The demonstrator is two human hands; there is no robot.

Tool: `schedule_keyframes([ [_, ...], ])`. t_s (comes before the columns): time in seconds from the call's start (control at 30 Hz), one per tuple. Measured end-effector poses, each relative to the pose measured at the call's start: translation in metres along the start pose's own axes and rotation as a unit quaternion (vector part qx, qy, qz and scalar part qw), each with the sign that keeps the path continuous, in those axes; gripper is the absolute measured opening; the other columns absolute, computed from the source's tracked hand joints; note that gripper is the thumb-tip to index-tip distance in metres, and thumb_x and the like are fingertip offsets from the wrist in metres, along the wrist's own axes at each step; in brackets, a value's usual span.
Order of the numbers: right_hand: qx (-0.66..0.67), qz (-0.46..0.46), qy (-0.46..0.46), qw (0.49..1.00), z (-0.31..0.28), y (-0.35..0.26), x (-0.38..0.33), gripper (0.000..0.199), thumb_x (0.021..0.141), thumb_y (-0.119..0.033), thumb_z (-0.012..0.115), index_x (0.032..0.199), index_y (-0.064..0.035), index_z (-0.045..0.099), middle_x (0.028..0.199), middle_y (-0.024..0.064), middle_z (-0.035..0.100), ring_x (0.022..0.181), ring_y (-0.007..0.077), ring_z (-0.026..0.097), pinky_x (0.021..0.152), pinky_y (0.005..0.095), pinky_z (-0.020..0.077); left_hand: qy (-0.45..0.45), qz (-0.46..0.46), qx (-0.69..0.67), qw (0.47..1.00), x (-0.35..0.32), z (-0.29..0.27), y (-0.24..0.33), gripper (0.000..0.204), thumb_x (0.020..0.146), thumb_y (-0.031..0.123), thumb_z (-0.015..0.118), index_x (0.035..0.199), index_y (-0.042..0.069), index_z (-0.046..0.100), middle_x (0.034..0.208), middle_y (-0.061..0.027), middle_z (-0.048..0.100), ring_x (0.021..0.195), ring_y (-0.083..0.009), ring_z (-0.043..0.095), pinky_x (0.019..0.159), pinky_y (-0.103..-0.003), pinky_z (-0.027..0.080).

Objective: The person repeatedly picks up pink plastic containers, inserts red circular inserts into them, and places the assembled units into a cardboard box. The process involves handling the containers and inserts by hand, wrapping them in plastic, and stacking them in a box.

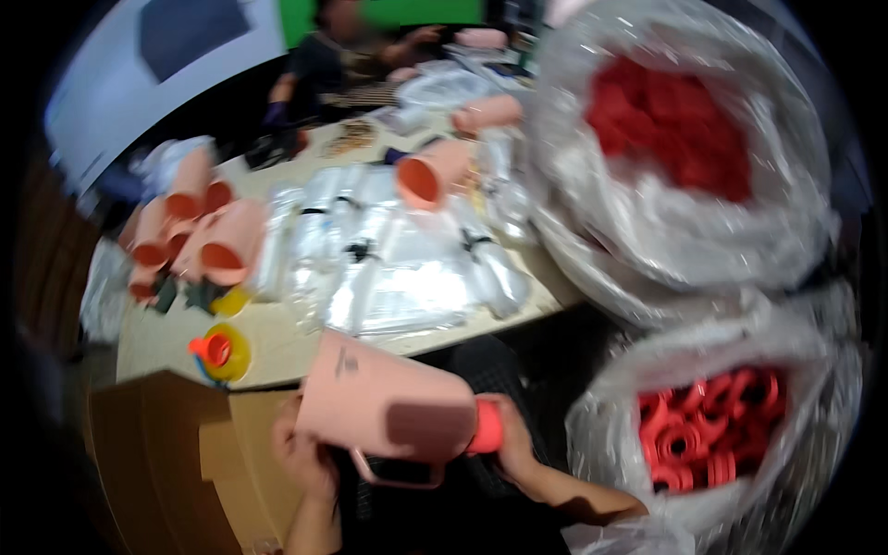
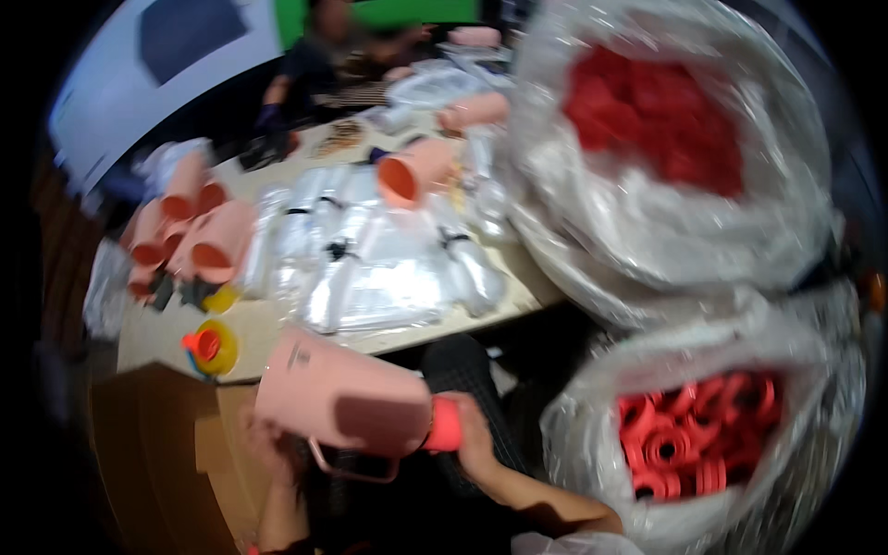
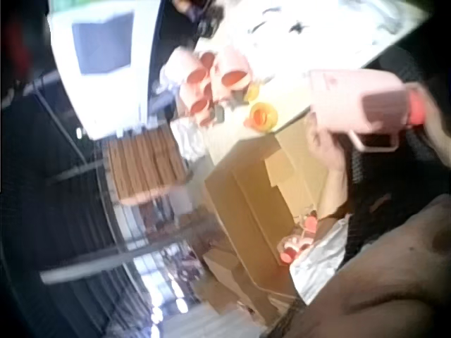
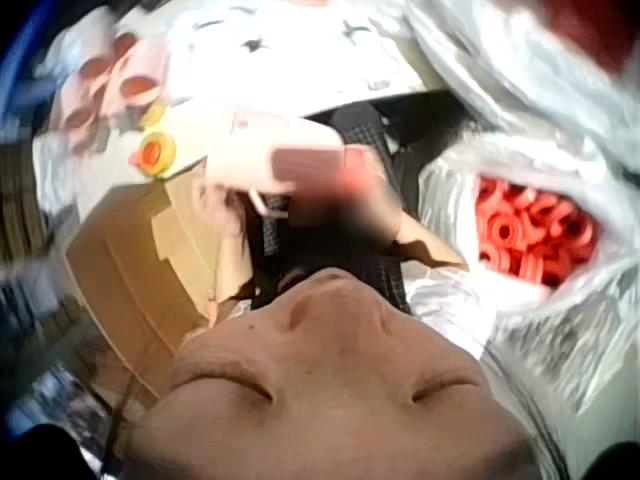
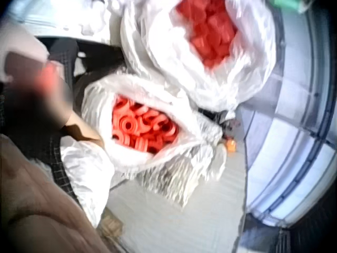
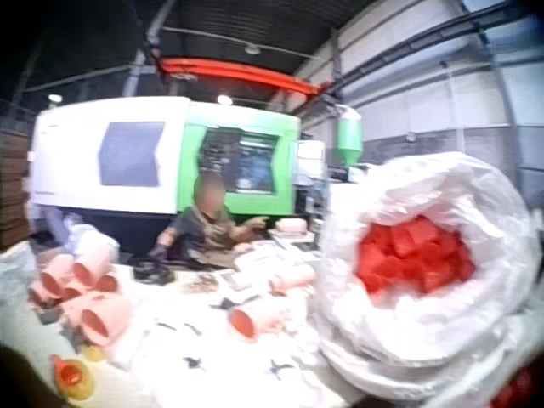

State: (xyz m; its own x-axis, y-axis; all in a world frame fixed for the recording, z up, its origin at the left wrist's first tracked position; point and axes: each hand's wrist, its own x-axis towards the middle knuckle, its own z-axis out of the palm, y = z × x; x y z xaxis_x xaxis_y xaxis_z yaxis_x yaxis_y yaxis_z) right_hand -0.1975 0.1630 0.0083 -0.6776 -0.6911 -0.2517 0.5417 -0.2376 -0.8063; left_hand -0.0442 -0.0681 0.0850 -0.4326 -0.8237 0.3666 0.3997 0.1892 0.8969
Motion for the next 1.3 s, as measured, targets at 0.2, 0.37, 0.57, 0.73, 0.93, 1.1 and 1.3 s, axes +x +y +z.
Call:
schedule_keyframes([
  [0.2,-0.059,-0.037,-0.068,0.995,-0.027,0.052,-0.034,0.044,0.098,-0.034,0.060,0.132,-0.0072,0.054,0.121,0.0113,0.062,0.106,0.0204,0.063,0.086,0.0309,0.0526,-0.126,0.177,-0.014,0.976,0.024,0.065,0.025,0.042,0.087,0.028,0.070,0.065,0.012,0.037,0.068,0.0003,0.037,0.074,-0.0200,0.039,0.078,-0.036,0.036],
  [0.37,-0.323,-0.210,0.334,0.860,-0.081,-0.092,-0.076,0.025,0.092,-0.007,0.062,0.116,-0.0065,0.055,0.098,0.0038,0.060,0.087,0.0120,0.056,0.078,0.0251,0.0468,-0.507,0.126,0.084,0.849,0.028,0.079,-0.001,0.026,0.063,0.011,0.074,0.081,0.006,0.056,0.092,-0.0103,0.065,0.094,-0.0322,0.062,0.090,-0.046,0.050],
  [0.57,-0.570,-0.144,0.609,0.532,-0.334,-0.090,-0.111,0.052,0.078,-0.019,0.078,0.116,0.0080,0.054,0.109,0.0203,0.060,0.097,0.0341,0.057,0.091,0.0419,0.0469,-0.436,-0.025,0.370,0.820,-0.031,0.058,-0.022,0.073,0.072,0.014,0.078,0.138,0.003,0.049,0.137,-0.0192,0.056,0.123,-0.0398,0.055,0.102,-0.044,0.047],
  [0.73,-0.405,-0.119,0.586,0.692,-0.401,-0.029,-0.117,0.056,0.076,-0.006,0.077,0.124,0.0102,0.052,0.120,0.0298,0.059,0.111,0.0431,0.059,0.100,0.0446,0.0453,-0.377,-0.117,0.388,0.833,-0.057,0.034,-0.001,0.051,0.083,0.013,0.068,0.132,0.003,0.055,0.123,-0.0199,0.063,0.113,-0.0410,0.062,0.093,-0.044,0.053],
  [0.93,-0.774,-0.156,0.354,0.502,-0.178,-0.161,-0.124,0.056,0.080,-0.007,0.072,0.131,0.0027,0.052,0.125,0.0224,0.059,0.114,0.0399,0.059,0.102,0.0450,0.0453,-0.215,-0.241,0.249,0.913,-0.057,0.018,-0.034,0.029,0.102,0.015,0.050,0.125,0.000,0.059,0.102,-0.0133,0.070,0.090,-0.0194,0.068,0.081,-0.031,0.053],
  [1.1,-0.157,-0.324,0.288,0.888,-0.124,-0.105,-0.085,0.045,0.099,-0.031,0.054,0.132,-0.0006,0.049,0.123,0.0132,0.059,0.115,0.0243,0.061,0.101,0.0388,0.0488,-0.177,-0.278,0.181,0.927,-0.065,0.011,-0.042,0.029,0.102,0.016,0.050,0.126,0.001,0.059,0.107,-0.0107,0.068,0.098,-0.0161,0.064,0.088,-0.031,0.050],
  [1.3,-0.529,-0.296,0.264,0.750,-0.086,-0.003,0.013,0.033,0.095,-0.015,0.061,0.124,-0.0003,0.060,0.111,0.0158,0.053,0.106,0.0290,0.053,0.093,0.0368,0.0450,-0.127,-0.246,0.205,0.939,-0.079,-0.015,-0.036,0.034,0.103,0.024,0.055,0.128,0.002,0.060,0.115,-0.0106,0.067,0.104,-0.0197,0.064,0.094,-0.034,0.050],
])
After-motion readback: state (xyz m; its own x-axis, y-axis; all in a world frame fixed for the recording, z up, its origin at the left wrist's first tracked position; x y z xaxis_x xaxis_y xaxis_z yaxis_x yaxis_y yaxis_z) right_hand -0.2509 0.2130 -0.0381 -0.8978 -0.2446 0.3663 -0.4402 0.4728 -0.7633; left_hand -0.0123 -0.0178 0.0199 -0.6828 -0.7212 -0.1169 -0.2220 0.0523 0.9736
